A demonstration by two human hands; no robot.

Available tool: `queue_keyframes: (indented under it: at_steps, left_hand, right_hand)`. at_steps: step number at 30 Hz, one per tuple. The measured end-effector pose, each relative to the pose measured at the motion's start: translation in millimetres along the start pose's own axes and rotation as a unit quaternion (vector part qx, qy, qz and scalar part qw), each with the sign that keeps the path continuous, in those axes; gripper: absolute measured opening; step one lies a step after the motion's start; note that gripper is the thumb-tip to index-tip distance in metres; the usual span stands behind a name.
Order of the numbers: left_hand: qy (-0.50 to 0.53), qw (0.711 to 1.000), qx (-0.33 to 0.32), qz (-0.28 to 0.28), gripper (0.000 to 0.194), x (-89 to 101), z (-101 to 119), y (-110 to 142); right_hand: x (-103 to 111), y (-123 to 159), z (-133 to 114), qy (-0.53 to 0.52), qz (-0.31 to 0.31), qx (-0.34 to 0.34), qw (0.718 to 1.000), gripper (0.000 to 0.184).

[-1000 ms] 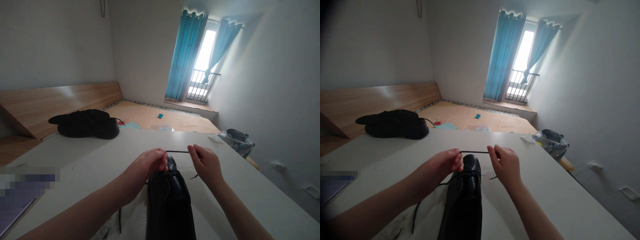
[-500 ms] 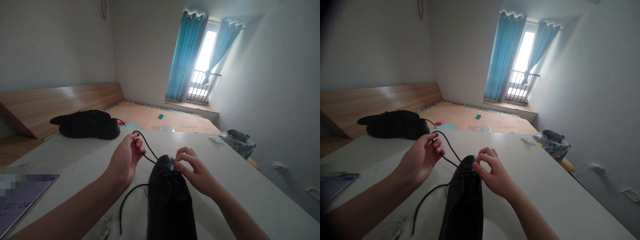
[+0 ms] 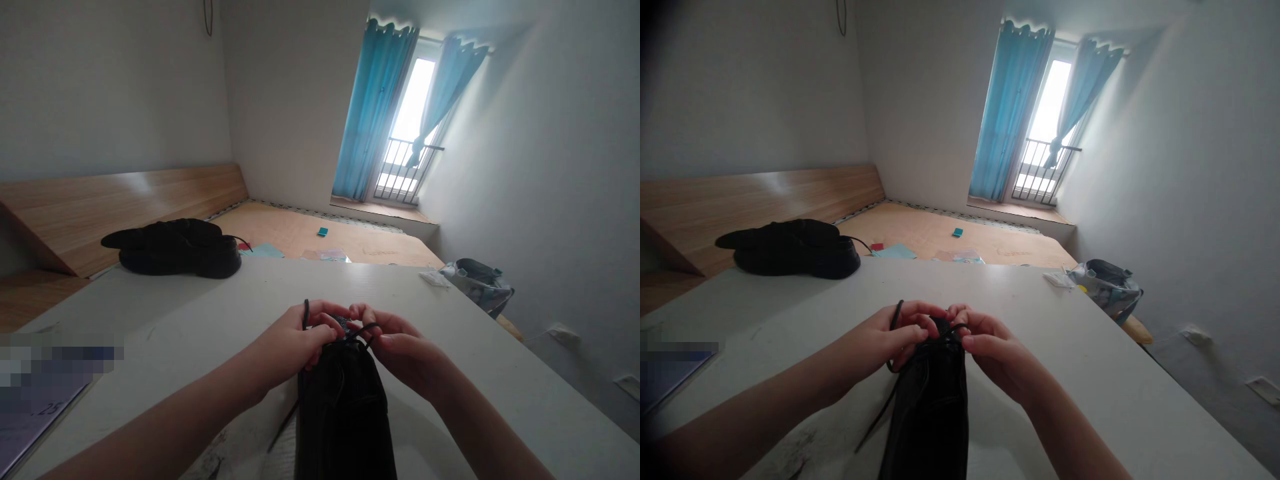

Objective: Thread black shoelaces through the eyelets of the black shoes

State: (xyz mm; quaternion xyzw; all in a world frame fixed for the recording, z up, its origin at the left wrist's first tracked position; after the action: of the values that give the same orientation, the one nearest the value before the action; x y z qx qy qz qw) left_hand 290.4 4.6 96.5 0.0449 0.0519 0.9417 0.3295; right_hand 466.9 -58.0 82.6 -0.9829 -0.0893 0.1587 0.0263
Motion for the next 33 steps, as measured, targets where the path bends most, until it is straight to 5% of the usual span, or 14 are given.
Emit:
queue_keyframes:
  at_steps: [9, 14, 20, 24, 28, 33]
  left_hand:
    - [-0.102, 0.993, -0.035, -0.044, 0.024, -4.2, -12, 1]
    - [-0.059, 0.997, -0.045, -0.016, 0.026, -0.9, -1, 3]
    - [0.098, 0.982, -0.143, 0.081, 0.028, 9.1, 14, 8]
    - [0.11, 0.982, -0.144, 0.056, 0.035, 11.8, 17, 12]
    - [-0.036, 0.989, -0.133, -0.05, 0.056, 9.3, 21, 16]
    - [-0.295, 0.939, -0.171, 0.039, 0.031, 7.6, 14, 12]
  right_hand:
    - [7, -9, -2, -0.038, 0.235, 0.1, 0.966, 0.018]
    - [11, -10, -1, -0.023, 0.267, 0.077, 0.96, 0.018]
    - [19, -12, 2, 0.003, 0.259, 0.05, 0.965, 0.038]
    - [22, -14, 1, -0.034, 0.215, 0.028, 0.976, 0.039]
    - [16, -9, -6, -0.038, 0.172, 0.046, 0.983, 0.024]
    - [5, -2, -11, 0.09, -0.004, 0.105, 0.99, 0.031]
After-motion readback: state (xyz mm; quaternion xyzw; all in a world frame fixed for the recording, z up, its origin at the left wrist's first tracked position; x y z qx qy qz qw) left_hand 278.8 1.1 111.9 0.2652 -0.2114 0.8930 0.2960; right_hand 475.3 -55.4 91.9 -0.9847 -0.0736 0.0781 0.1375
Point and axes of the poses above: each hand's wrist, its own y-axis away from the middle knuckle, its own x-axis out of the back of the hand, z = x × y, the point moved 1 cm from there along -y, towards the middle knuckle, and after that the axes turned 5 degrees about z, right-handed, at the moved point
